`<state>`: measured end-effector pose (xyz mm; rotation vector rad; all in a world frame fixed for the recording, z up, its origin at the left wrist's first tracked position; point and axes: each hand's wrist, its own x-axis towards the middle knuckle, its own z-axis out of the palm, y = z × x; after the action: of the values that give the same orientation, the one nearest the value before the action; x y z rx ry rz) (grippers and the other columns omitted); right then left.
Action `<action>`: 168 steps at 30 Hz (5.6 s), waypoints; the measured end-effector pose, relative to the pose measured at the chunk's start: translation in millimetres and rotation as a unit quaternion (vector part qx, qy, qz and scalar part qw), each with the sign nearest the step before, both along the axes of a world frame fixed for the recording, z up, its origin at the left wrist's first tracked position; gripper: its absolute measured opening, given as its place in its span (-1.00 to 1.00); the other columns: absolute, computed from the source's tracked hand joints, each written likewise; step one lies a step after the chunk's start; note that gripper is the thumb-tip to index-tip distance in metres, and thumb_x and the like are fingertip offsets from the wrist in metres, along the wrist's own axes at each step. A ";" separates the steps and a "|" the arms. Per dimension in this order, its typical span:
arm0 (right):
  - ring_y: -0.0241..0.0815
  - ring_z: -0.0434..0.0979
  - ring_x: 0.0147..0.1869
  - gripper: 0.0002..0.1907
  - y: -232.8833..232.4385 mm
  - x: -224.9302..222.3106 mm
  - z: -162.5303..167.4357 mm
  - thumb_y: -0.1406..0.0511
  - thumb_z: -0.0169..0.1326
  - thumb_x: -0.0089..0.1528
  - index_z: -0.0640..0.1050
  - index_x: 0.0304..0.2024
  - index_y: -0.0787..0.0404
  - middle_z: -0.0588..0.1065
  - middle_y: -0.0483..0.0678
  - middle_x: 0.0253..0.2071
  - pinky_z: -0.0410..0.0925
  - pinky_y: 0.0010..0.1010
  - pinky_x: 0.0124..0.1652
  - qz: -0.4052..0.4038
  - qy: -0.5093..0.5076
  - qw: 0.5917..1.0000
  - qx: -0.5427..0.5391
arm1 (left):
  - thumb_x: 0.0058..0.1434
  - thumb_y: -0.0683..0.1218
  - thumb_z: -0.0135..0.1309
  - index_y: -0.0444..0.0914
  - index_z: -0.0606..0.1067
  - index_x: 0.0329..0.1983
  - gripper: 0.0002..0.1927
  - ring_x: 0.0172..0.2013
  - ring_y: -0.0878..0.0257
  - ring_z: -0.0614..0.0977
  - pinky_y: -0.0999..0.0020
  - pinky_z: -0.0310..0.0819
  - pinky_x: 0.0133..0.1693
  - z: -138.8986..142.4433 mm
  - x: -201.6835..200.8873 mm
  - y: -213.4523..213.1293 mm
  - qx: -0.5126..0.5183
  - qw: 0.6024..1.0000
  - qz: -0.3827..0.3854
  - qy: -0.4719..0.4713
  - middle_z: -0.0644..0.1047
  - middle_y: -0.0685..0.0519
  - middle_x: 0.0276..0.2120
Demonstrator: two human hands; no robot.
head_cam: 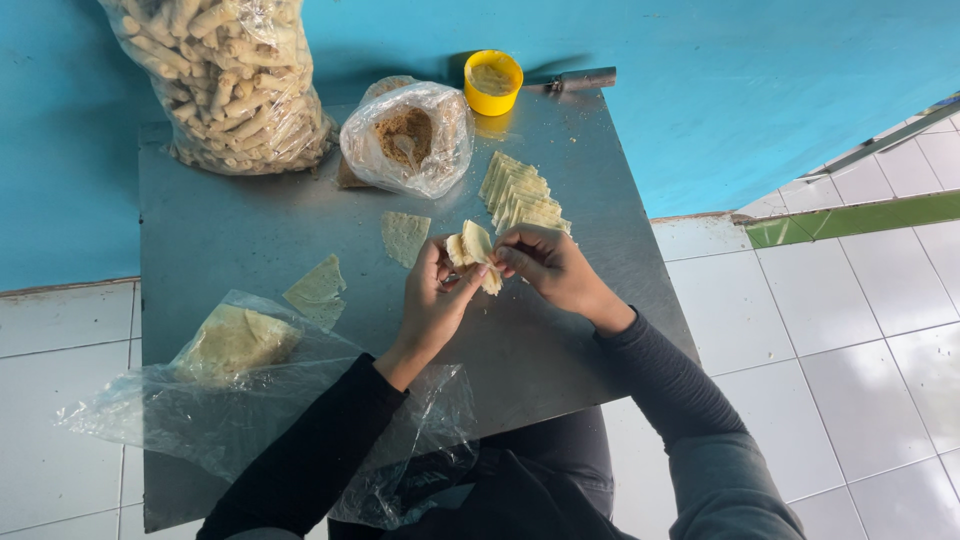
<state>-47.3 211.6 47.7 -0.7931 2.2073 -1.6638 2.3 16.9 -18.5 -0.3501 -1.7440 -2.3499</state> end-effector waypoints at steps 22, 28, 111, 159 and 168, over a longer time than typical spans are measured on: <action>-0.35 0.59 0.02 -0.80 -0.1 -1.0 0.6 0.46 0.19 0.29 0.56 -0.02 0.35 0.58 -0.07 -0.07 0.49 -0.46 0.07 -0.001 0.060 0.998 -0.011 | 0.41 -0.15 0.06 -0.38 0.34 0.15 -0.67 -0.05 0.29 0.66 0.38 0.64 -0.01 -3.6 -2.4 0.9 0.070 0.997 -0.019 -0.025 0.50 -0.03 0.03; -0.40 0.57 -0.05 -0.84 -1.1 2.0 3.7 0.43 0.20 0.31 0.57 -0.06 0.33 0.58 -0.11 -0.14 0.48 -0.50 -0.03 -0.006 0.057 0.998 -0.009 | 0.39 -0.18 0.09 -0.36 0.39 0.04 -0.77 -0.08 0.29 0.68 0.37 0.67 -0.05 -3.8 -2.1 -0.3 0.063 0.998 -0.017 -0.028 0.51 -0.01 -0.05; -0.38 0.46 -0.12 -0.72 -11.0 11.7 -12.6 0.35 0.25 0.25 0.53 -0.04 0.32 0.46 -0.15 -0.13 0.40 -0.47 -0.12 -0.048 0.108 0.993 -0.017 | 0.35 -0.15 0.16 -0.38 0.43 -0.03 -0.75 -0.18 0.40 0.67 0.57 0.55 -0.24 7.8 6.4 1.2 -0.051 0.995 0.079 0.025 0.58 0.02 -0.18; -0.29 0.57 -0.10 -0.85 57.6 -31.3 -8.0 0.38 0.07 0.35 0.59 -0.04 0.22 0.60 -0.13 -0.17 0.43 -0.43 -0.06 -0.239 0.006 0.967 -0.091 | 0.50 -0.10 -0.07 -0.20 0.25 0.13 -0.78 0.14 0.24 0.57 0.26 0.56 0.16 -12.8 -12.5 -2.3 0.281 0.958 -0.025 -0.056 0.45 0.03 0.12; -0.08 0.55 0.01 -0.78 53.6 12.4 -14.9 0.44 0.19 0.20 0.67 -0.13 0.07 0.55 -0.12 -0.13 0.35 -0.22 0.06 -0.139 0.441 0.844 0.271 | 0.37 -0.04 0.06 -0.18 0.28 0.13 -0.66 0.06 0.22 0.60 0.27 0.60 0.04 -3.4 -17.1 -18.8 0.309 0.947 0.091 -0.011 0.46 0.00 0.07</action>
<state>-34.9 265.2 32.9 -1.2674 3.3113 -0.6493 -14.8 -1.9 -21.9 -0.0551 -0.9086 -2.5965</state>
